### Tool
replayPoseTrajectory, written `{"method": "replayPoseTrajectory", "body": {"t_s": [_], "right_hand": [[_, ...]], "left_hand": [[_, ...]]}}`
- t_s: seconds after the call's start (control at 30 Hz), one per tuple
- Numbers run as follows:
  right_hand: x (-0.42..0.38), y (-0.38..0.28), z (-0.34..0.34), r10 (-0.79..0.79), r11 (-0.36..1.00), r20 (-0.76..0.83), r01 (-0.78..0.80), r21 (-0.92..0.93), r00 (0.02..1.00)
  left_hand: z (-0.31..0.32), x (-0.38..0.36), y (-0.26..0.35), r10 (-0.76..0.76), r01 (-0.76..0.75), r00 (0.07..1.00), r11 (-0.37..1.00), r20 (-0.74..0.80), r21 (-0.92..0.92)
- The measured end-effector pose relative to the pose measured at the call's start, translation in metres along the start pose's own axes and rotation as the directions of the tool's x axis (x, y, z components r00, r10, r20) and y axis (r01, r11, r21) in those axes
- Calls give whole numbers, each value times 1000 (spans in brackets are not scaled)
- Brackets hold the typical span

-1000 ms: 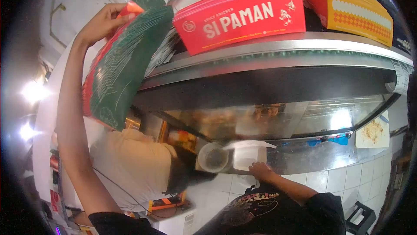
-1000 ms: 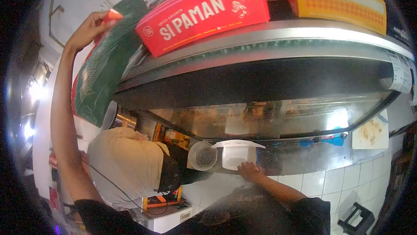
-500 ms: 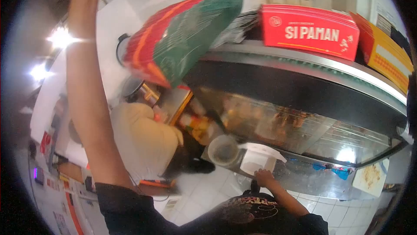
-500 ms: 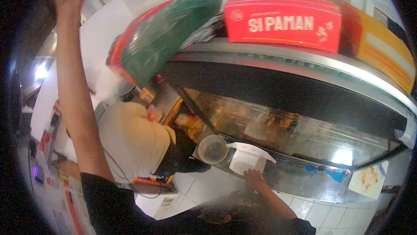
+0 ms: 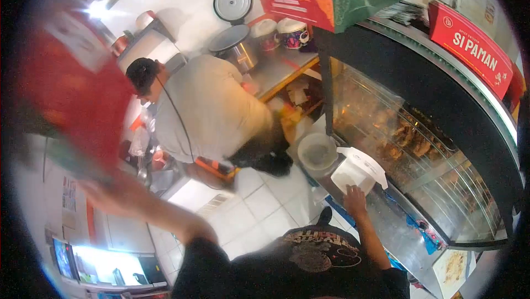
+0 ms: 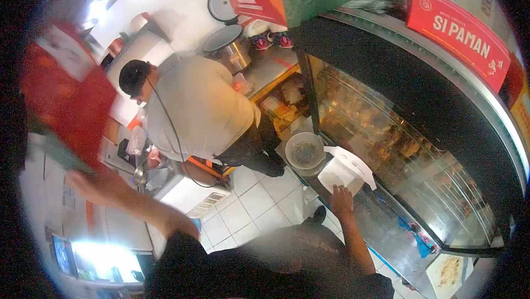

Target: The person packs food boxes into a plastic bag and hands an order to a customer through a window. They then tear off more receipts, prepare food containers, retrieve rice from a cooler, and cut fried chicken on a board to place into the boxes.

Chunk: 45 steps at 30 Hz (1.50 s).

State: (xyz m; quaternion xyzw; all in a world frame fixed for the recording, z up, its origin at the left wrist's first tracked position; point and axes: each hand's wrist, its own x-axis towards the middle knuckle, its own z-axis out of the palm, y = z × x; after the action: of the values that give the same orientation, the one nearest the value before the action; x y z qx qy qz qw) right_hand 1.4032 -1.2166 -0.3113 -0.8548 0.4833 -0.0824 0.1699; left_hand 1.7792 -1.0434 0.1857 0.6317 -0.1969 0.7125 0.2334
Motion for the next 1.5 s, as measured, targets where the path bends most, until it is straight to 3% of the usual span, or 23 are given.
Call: {"method": "replayPoseTrajectory", "body": {"t_s": [0.07,0.1,0.13,0.27,0.33,0.37,0.47,0.5,0.6,0.63,0.67,0.73,0.8,0.87,0.97,1.03,1.1,1.17,1.2,1.3,1.37,1.47,1.5], "right_hand": [[-5,-20,-19,-65,998,-258,56,-42,964],[-10,-30,-27,-73,997,-252,62,-52,965],[-13,-40,-37,-41,995,-153,55,88,987],[-30,-117,-64,-171,645,-141,219,732,975],[-54,-175,-116,-115,228,-23,49,972,993],[-56,-190,-121,-159,304,-97,142,942,983],[-64,-209,-111,-142,581,-153,208,787,978],[-73,-217,-113,-31,328,21,-10,945,999],[-89,-215,-74,-52,443,-53,71,894,997],[-97,-217,-76,-55,479,-159,166,862,986],[-106,-219,-85,-75,507,-191,202,838,979],[-115,-216,-87,-131,599,-352,357,717,927],[-117,-207,-95,-393,508,-403,561,654,826],[-126,-205,-115,-479,508,-247,496,704,842],[-138,-205,-126,-474,653,-225,511,559,851],[-144,-204,-149,-455,717,-217,500,485,863],[-155,-202,-161,-520,762,82,419,494,850],[-160,-193,-164,-478,812,105,393,432,872],[-161,-187,-163,-443,853,137,370,369,886],[-175,-156,-150,-382,821,-93,384,423,919],[-172,-140,-137,-293,816,-184,346,462,938],[-176,-135,-124,-184,731,-309,340,591,933],[-178,-136,-122,-97,705,-225,227,672,969]], "left_hand": [[-30,-106,-33,-142,220,971,838,190,-500],[-59,-128,-9,-475,684,689,179,547,-707],[-82,-156,-13,-336,781,598,39,728,-623],[-140,-218,12,-17,884,385,296,923,-363],[-174,-235,21,140,917,252,283,957,-283],[-191,-220,18,215,938,-47,345,976,-31],[-211,-251,6,283,968,62,217,957,-127],[-213,-260,1,242,978,-23,206,970,-28],[-210,-275,-11,350,896,110,370,930,-246],[-214,-256,-10,333,892,-68,442,940,-93],[-215,-245,-8,358,909,-92,412,929,-69],[-208,-266,-6,431,727,430,356,793,-588],[-195,-308,-20,442,711,520,249,731,-657],[-210,-264,-3,309,925,272,179,912,-336],[-199,-251,14,506,986,60,102,860,-129],[-196,-251,25,581,994,96,-8,808,-113],[-200,-252,22,637,986,143,-22,758,-167],[-206,-230,23,738,993,-74,113,671,-15],[-198,-242,13,747,993,-64,116,662,-34],[-143,-290,-43,796,761,100,325,597,-561],[-142,-300,-61,835,998,-37,53,550,-14],[-170,-298,-61,834,992,-31,-44,550,122],[-170,-302,-47,869,851,-123,-156,479,502]]}}
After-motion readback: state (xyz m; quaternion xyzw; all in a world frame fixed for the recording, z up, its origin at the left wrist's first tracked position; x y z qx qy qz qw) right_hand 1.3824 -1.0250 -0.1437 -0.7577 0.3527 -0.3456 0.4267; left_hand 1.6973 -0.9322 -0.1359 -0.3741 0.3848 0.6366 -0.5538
